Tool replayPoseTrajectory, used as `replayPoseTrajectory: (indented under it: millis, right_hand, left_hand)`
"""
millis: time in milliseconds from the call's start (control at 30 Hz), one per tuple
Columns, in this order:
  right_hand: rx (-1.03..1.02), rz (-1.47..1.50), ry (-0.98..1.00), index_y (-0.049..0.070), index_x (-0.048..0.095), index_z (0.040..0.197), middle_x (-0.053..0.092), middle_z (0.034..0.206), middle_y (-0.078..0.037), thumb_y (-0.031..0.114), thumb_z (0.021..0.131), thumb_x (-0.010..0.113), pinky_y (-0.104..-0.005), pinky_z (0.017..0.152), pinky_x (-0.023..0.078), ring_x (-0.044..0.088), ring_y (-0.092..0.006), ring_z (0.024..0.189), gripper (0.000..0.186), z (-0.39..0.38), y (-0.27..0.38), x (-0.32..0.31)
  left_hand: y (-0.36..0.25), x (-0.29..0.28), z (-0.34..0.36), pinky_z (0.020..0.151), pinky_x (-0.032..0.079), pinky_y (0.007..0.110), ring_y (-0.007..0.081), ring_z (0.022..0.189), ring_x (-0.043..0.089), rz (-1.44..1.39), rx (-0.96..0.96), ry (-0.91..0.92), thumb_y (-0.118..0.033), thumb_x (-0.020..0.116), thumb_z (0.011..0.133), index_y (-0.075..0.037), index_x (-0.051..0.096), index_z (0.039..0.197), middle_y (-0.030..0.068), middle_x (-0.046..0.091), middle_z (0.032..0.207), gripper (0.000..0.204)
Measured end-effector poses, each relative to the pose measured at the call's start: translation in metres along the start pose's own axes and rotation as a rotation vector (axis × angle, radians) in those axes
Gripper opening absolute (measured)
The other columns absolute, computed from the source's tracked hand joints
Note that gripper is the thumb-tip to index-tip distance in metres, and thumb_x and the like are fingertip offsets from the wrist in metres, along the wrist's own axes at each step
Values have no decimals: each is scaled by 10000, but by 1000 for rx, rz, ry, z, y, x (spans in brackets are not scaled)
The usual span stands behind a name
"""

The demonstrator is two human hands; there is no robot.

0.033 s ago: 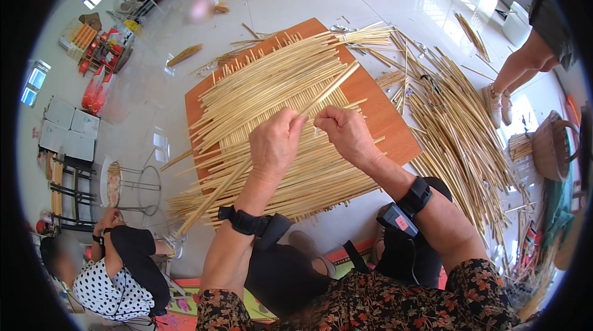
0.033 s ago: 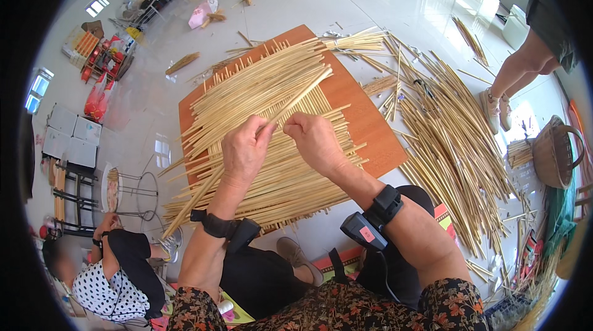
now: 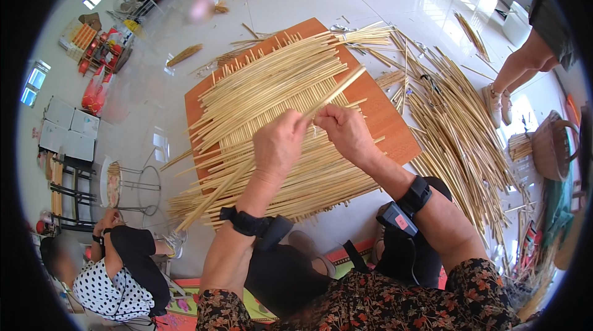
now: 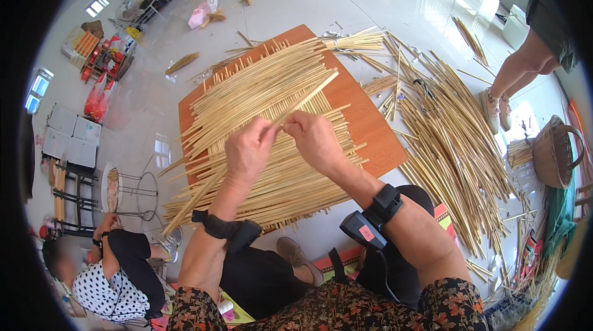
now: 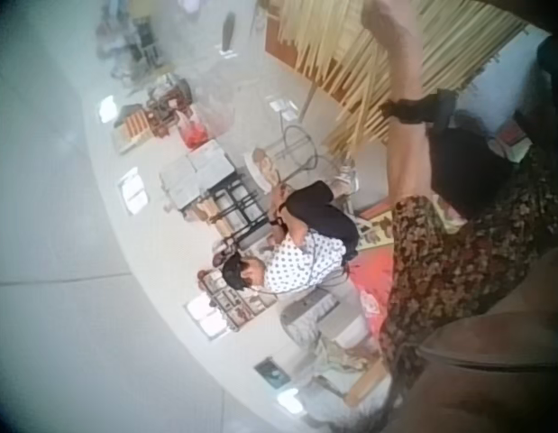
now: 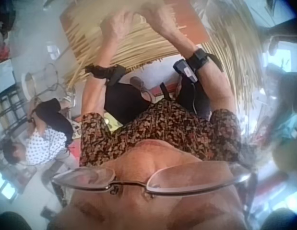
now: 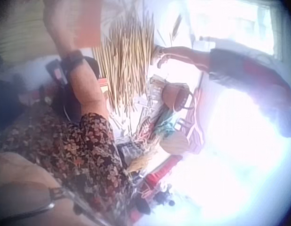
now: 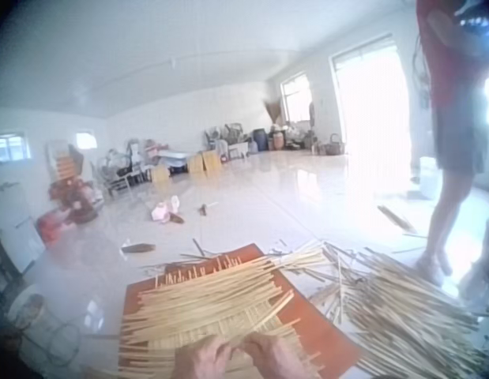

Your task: The person weaves thin bamboo strips into a mat by hand, repeatedly inserting and adjusting strips to form a grid pattern. The person works on a large partially completed mat laid on an orange board, handling individual strips one at a time.

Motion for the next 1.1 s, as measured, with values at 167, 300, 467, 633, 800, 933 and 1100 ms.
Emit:
replayPoseTrajectory:
  millis: [167, 300, 467, 633, 800, 933, 1100]
  right_hand:
    - [91, 95, 45, 0, 707, 935, 614, 645, -100, 185, 980, 648, -343, 587, 498, 617, -178, 609, 200, 7, 4, -2]
    - [190, 407, 94, 29, 676, 910, 557, 639, -10, 283, 1023, 649, -268, 508, 443, 535, -92, 555, 279, 9, 1, 2]
    - [341, 555, 48, 13, 668, 895, 557, 652, -9, 452, 1004, 649, -264, 497, 399, 488, -99, 533, 452, 9, 0, 0]
    - [347, 483, -134, -1, 699, 875, 561, 692, -19, 497, 965, 690, -286, 600, 400, 480, -99, 648, 506, 8, 1, 7]
    - [306, 471, -192, 51, 655, 810, 571, 749, -4, 464, 926, 741, -238, 431, 323, 420, -60, 517, 438, 12, -13, 12]
    - [347, 421, -172, -12, 716, 868, 593, 727, -16, 459, 942, 709, -310, 655, 418, 509, -116, 705, 477, 11, -11, 11]
    - [334, 474, -174, -4, 708, 856, 583, 722, -15, 413, 954, 697, -307, 625, 408, 492, -109, 674, 428, 11, -15, 12]
  left_hand:
    - [-6, 3, 0, 529, 495, 398, 284, 599, 658, 17, 19, -62, -185, 763, 917, -94, 646, 909, 84, 671, 710, 148]
    - [-8, -3, 5, 515, 509, 390, 261, 623, 659, 110, 104, -113, -195, 738, 924, -125, 618, 925, 49, 658, 772, 139]
    - [-11, -3, 2, 486, 498, 367, 225, 586, 635, 213, 222, -143, -198, 744, 916, -135, 586, 913, 22, 604, 752, 170]
    - [-19, 1, 4, 479, 491, 373, 220, 578, 627, 206, 255, -144, -198, 745, 915, -130, 550, 878, 24, 591, 752, 210]
    - [-20, 6, 3, 489, 497, 385, 232, 590, 638, 189, 234, -127, -194, 746, 913, -128, 548, 880, 29, 597, 760, 211]
    - [-21, 8, 1, 497, 504, 395, 243, 603, 649, 180, 197, -101, -200, 750, 910, -128, 553, 882, 31, 612, 772, 212]
    - [-23, 11, -1, 532, 521, 361, 244, 634, 679, 203, 161, -59, -160, 779, 893, -107, 666, 972, 47, 701, 818, 148]
Point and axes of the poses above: each hand's wrist, its own z-axis towards the middle knuckle, its own x-axis out of the palm, y = z × x, the point moved 1 cm from there along z, towards the middle knuckle
